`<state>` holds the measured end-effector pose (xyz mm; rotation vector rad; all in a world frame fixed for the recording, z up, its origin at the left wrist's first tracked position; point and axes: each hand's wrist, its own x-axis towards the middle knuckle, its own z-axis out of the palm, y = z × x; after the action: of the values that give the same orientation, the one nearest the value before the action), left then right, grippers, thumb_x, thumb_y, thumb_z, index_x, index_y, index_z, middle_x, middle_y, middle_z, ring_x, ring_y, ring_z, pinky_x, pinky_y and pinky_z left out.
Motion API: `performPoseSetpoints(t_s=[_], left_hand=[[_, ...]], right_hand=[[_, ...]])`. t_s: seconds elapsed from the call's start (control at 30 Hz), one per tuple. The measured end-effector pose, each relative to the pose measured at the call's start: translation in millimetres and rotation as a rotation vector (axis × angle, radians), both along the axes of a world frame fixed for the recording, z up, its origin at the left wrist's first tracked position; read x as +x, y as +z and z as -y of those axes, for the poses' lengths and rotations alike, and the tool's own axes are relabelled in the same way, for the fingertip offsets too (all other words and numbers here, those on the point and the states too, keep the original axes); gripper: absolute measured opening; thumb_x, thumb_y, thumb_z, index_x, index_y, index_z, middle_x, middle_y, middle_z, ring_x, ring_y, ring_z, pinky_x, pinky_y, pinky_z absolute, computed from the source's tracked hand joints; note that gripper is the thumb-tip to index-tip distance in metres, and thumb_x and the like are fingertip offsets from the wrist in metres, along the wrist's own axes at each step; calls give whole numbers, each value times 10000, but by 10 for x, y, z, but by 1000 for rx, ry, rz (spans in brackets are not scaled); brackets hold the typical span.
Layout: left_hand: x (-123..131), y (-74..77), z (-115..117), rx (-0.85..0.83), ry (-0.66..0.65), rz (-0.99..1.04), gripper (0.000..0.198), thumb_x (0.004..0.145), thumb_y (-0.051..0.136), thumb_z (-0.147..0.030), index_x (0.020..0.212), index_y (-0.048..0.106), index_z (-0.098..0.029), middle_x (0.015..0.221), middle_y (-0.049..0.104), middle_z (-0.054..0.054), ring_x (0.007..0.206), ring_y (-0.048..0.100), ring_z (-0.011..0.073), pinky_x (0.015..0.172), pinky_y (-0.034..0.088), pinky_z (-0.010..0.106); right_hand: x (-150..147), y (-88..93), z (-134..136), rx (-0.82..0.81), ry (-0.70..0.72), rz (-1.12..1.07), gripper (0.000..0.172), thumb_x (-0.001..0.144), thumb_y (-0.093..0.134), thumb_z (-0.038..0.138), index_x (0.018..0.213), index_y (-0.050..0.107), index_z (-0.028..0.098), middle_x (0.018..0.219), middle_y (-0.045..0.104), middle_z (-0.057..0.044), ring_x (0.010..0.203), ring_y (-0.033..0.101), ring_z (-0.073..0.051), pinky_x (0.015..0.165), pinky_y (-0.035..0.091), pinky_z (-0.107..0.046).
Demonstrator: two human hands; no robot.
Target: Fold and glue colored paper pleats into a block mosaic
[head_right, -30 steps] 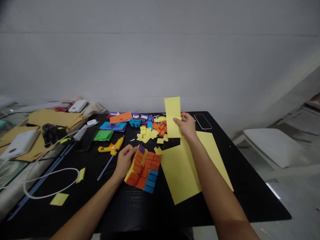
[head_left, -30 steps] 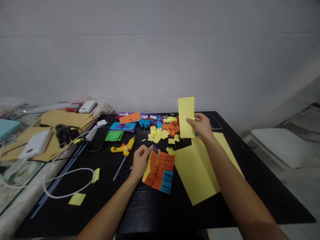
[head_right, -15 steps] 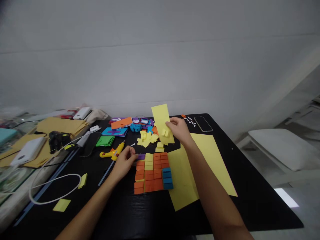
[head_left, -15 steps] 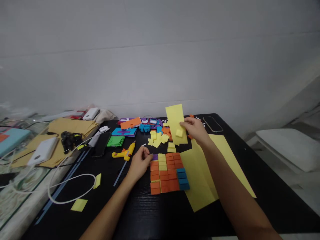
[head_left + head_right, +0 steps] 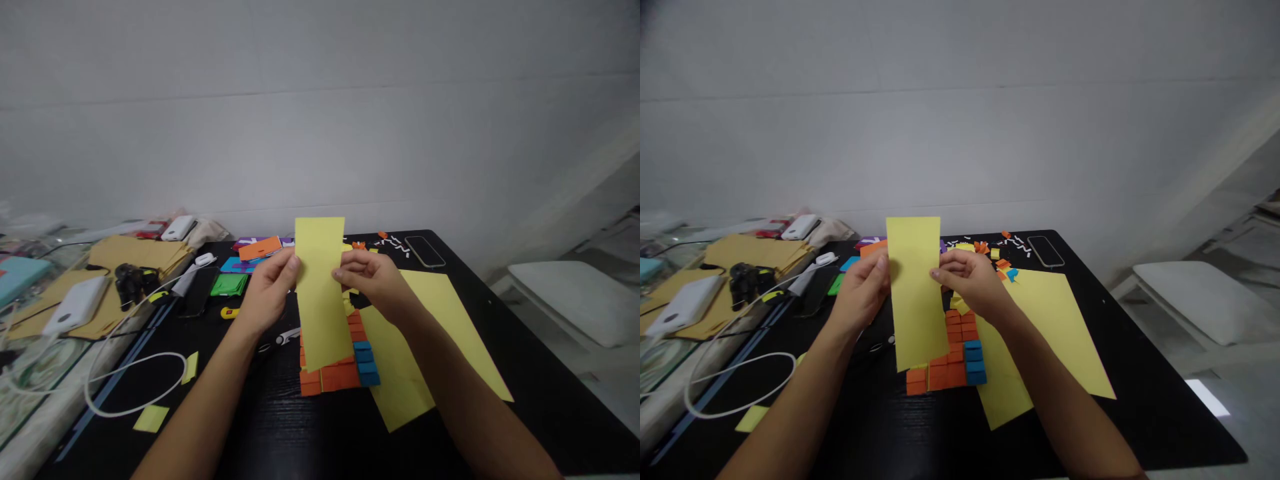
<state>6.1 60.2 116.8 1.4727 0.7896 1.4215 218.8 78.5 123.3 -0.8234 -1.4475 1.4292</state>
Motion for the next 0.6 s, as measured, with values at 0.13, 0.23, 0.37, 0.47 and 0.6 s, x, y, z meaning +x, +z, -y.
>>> performPoseSetpoints(t_s=[0.13,0.23,0.37,0.47,0.6], left_hand=[[22,-28,17,-32,-71,42,531,914,707,-678,1146,789,-208,1024,794,95,938,741,253,804,587,352],[38,-5,-2,-110,-169,162,688,866,642,-817,1098,790,-187,994,791,107,955,750,284,793,601,375],[48,-13,2,-183,-208,188,566,921,673,-705,1122,767,-185,982,778,94,936,741,269,780,592,357],[44,-34,19,-138,-179,80,499,972,650,-636,1169,743,-187,1046,765,96,963,718,254,771,562,320],[88,-19,48,-84,-138,-78,386,954,725,-543,1146,729,-207,999,751,63,908,698,213,798,546,306]], right_hand=[[-94,-15,58,-29,24,20,313,753,887,447,862,703,219,818,772,-34,760,723,-183,704,620,-340],[-110,3,91,-31,60,43,297,806,833,465,875,683,218,801,767,-34,725,720,-181,665,621,-340],[-109,20,121,-21,71,61,294,842,789,487,881,678,218,828,768,-44,725,725,-184,659,618,-339],[-121,6,132,50,3,92,271,841,786,467,859,696,212,847,755,-47,722,700,-172,677,602,-334],[-149,-15,172,214,-142,195,253,861,772,431,787,710,197,708,691,-11,591,581,-124,538,466,-280]])
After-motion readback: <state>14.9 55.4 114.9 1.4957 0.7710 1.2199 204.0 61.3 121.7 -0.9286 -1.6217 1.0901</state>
